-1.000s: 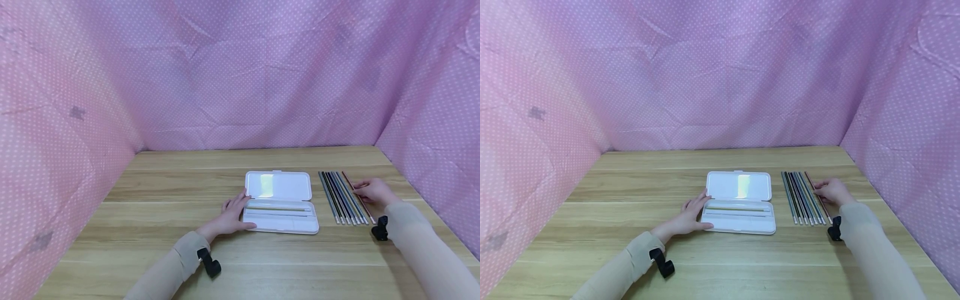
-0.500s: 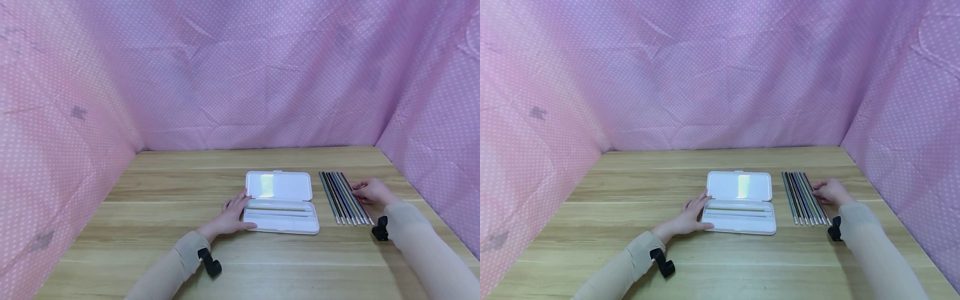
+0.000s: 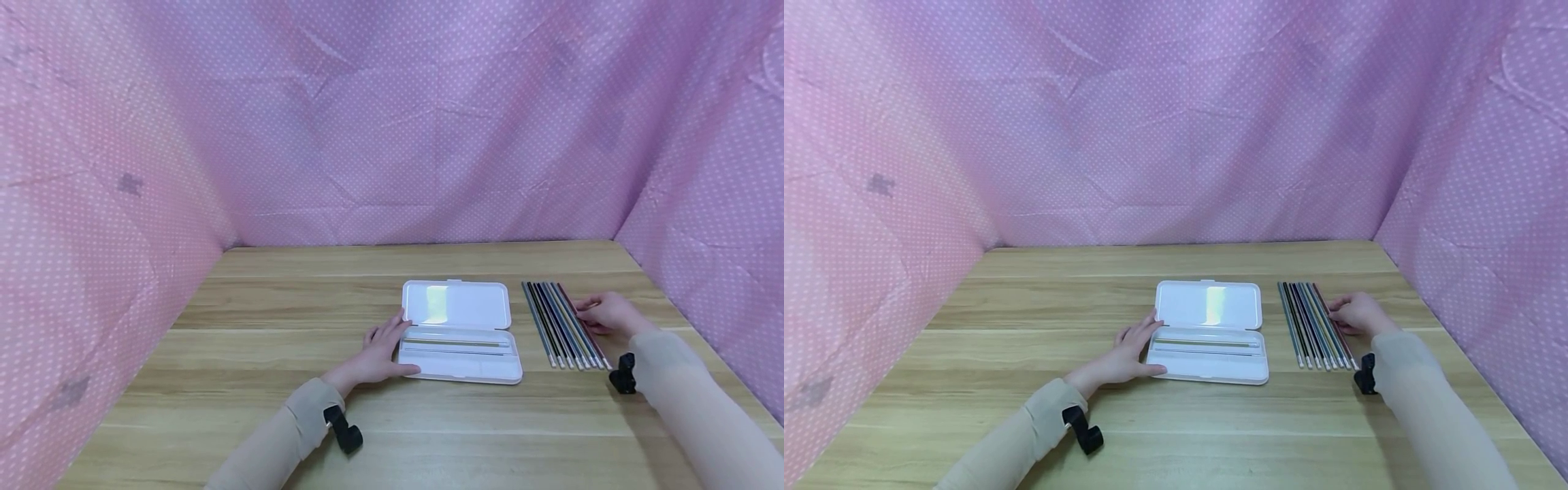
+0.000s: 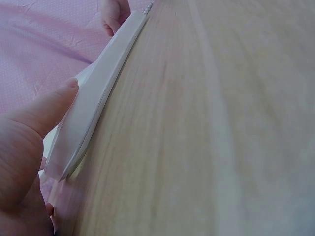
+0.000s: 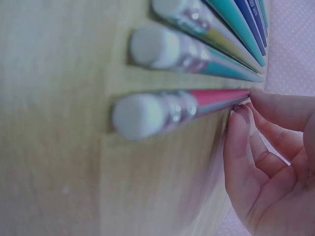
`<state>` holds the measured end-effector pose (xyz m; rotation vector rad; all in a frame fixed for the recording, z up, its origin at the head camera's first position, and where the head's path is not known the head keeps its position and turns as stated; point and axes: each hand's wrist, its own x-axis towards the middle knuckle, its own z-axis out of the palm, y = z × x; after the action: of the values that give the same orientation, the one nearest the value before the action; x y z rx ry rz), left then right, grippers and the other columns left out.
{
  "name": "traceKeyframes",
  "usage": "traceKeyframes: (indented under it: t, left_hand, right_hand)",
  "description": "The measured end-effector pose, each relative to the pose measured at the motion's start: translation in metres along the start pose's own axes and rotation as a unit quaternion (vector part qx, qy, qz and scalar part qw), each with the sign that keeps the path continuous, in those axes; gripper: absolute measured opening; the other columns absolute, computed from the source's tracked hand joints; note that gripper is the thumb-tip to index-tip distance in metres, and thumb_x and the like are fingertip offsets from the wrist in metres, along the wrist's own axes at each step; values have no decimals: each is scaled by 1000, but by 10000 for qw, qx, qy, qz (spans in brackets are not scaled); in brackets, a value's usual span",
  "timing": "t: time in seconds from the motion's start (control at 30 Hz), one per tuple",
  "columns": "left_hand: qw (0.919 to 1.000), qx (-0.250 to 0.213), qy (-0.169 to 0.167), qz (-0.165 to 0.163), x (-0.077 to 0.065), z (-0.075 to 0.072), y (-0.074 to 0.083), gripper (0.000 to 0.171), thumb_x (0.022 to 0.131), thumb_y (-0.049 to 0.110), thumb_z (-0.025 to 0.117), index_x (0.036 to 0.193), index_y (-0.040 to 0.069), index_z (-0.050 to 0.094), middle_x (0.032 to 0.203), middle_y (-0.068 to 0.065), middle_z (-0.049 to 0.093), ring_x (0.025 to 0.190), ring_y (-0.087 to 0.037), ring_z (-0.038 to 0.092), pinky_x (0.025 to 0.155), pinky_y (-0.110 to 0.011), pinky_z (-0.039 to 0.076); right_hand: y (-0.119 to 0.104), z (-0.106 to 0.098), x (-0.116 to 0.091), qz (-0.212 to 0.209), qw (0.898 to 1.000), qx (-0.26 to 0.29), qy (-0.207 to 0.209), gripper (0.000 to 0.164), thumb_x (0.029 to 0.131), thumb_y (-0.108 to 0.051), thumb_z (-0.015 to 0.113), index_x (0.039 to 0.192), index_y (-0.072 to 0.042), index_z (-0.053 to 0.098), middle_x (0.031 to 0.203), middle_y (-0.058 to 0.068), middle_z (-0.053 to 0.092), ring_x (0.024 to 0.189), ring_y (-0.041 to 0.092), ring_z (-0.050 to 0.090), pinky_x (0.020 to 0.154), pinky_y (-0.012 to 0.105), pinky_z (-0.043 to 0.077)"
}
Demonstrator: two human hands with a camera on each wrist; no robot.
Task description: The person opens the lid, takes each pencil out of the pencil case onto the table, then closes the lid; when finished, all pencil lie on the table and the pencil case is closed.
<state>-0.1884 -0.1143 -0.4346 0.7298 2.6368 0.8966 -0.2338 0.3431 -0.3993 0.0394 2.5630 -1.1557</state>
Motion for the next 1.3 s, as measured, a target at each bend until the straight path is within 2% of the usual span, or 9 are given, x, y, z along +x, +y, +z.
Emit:
traceKeyframes:
  t: [0.2, 0.3, 0.43, 0.57, 0.67, 0.8, 1.07, 1.3]
  left_hand:
    - [10000, 13, 9, 0, 1, 1, 0, 87, 82, 44, 70, 150, 12, 25, 161, -4, -2, 146, -31, 8, 113, -57, 0]
    - [10000, 1, 9, -6, 1, 1, 0, 87, 82, 44, 70, 150, 12, 25, 161, -4, -1, 146, -32, 8, 113, -57, 0]
    - [10000, 3, 0, -20, 1, 1, 0, 87, 82, 45, 70, 150, 12, 25, 161, -4, -2, 146, -31, 8, 113, -57, 0]
    - [10000, 19, 3, -25, 2, 1, 0, 87, 82, 45, 70, 150, 12, 25, 161, -3, -1, 146, -31, 8, 113, -56, 0]
    - [10000, 3, 1, -38, 2, 1, 0, 87, 82, 45, 70, 150, 12, 25, 161, -3, -2, 146, -32, 8, 113, -56, 0]
    - [10000, -41, -21, -57, 2, 1, 0, 88, 82, 45, 70, 150, 12, 25, 161, -3, -2, 146, -32, 7, 113, -57, -1]
    - [10000, 5, 29, -10, 3, 1, -1, 87, 82, 44, 70, 149, 13, 26, 161, -4, -2, 146, -33, 9, 113, -57, 0]
    - [10000, 49, 36, 0, 3, 0, -1, 86, 82, 44, 70, 149, 13, 26, 161, -5, -1, 146, -32, 9, 113, -57, 2]
  right_hand:
    - [1, -5, 1, 58, 9998, -165, 19, 37, 91, -4, 56, 114, 23, 48, 78, -2, 64, 68, 7, 58, 59, 24, 52]
    - [-1, -8, 0, 140, 9997, -197, 40, 40, 91, -7, 56, 117, 21, 46, 79, -1, 64, 68, 7, 58, 59, 25, 52]
    - [-7, -10, -2, 57, 9995, -288, 143, 46, 91, -11, 57, 121, 22, 43, 84, 9, 65, 68, 10, 59, 60, 27, 53]
    - [-18, -10, -3, -236, 9954, -888, 277, 47, 91, -20, 58, 120, 17, 50, 96, 22, 63, 74, 14, 58, 63, 27, 50]
    - [-26, -7, -2, -378, 9939, -1002, 268, 46, 92, -22, 59, 121, 13, 52, 102, 22, 63, 79, 15, 57, 66, 27, 50]
    - [-40, 1, -2, -505, 9969, -593, 126, 47, 91, -20, 60, 124, 13, 49, 100, 17, 62, 80, 14, 59, 67, 28, 55]
    - [-85, 24, -7, -871, 9943, -613, -81, 44, 90, -20, 63, 122, 9, 54, 98, 12, 63, 86, 19, 62, 70, 30, 56]
    - [-118, 55, -9, -1686, 9820, -768, -379, 33, 88, -12, 64, 114, 7, 60, 91, 11, 63, 77, 19, 59, 66, 35, 55]
